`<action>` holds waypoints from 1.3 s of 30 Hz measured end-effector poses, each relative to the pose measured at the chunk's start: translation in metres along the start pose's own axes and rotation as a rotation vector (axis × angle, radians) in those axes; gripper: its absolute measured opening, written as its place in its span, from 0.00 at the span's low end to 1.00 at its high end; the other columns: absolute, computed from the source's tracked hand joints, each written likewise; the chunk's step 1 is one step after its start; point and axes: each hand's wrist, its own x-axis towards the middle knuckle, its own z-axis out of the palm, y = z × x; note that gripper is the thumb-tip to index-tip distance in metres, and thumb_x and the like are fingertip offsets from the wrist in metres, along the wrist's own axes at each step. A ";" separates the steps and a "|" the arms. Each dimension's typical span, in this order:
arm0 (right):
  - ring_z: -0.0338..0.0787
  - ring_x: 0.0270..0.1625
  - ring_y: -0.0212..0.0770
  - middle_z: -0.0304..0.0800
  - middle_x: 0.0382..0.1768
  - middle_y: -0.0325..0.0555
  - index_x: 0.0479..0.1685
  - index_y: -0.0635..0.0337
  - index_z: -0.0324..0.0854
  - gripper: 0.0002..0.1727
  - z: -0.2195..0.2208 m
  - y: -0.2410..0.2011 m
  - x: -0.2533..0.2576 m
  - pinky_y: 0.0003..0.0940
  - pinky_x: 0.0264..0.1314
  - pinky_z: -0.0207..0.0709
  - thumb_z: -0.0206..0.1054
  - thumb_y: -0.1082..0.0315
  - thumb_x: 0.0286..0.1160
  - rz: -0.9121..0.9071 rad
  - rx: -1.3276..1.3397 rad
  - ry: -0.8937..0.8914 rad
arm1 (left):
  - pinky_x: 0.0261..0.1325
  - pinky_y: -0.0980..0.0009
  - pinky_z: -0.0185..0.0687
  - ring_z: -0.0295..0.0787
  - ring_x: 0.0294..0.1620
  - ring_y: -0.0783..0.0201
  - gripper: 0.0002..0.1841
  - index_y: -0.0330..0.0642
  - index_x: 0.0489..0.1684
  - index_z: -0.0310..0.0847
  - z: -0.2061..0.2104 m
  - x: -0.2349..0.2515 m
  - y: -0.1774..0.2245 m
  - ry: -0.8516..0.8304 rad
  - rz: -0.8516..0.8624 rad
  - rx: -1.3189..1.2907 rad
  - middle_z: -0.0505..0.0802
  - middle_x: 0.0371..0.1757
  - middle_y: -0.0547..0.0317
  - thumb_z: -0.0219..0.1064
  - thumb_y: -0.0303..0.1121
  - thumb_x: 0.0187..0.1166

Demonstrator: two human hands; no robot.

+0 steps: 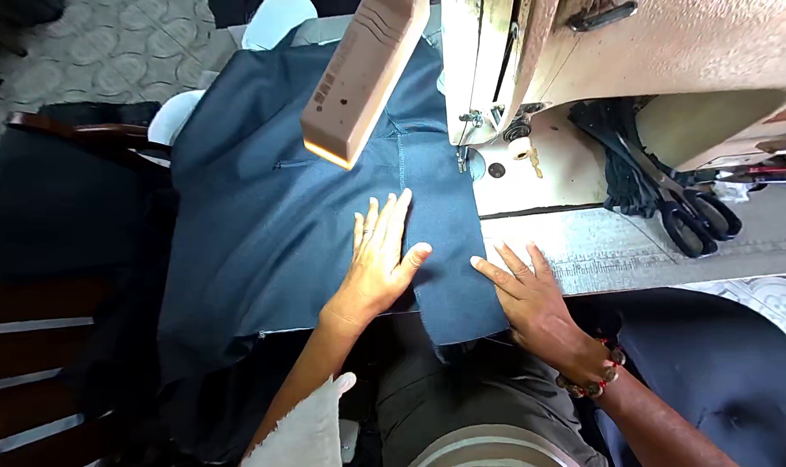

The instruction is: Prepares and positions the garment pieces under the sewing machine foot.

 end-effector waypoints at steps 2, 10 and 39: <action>0.78 0.83 0.53 0.89 0.71 0.44 0.43 0.62 0.90 0.15 0.000 0.000 0.001 0.71 0.83 0.57 0.56 0.79 0.67 0.000 -0.012 -0.007 | 0.88 0.28 0.34 0.50 0.94 0.36 0.50 0.38 0.93 0.55 0.003 -0.001 0.000 0.017 -0.039 0.031 0.66 0.91 0.42 0.33 0.72 0.82; 0.79 0.82 0.56 0.90 0.70 0.44 0.35 0.62 0.89 0.13 -0.012 -0.012 0.012 0.75 0.79 0.59 0.57 0.78 0.65 0.016 -0.063 -0.073 | 0.82 0.16 0.25 0.45 0.94 0.30 0.33 0.53 0.79 0.80 0.014 0.021 0.034 0.054 0.083 0.119 0.67 0.92 0.52 0.41 0.60 0.90; 0.79 0.81 0.58 0.91 0.68 0.47 0.41 0.68 0.91 0.14 0.001 0.026 0.055 0.78 0.84 0.47 0.62 0.81 0.58 0.065 0.020 -0.059 | 0.71 0.09 0.15 0.39 0.93 0.23 0.29 0.66 0.84 0.75 0.014 0.082 0.002 -0.167 -0.025 0.084 0.69 0.92 0.63 0.54 0.60 0.86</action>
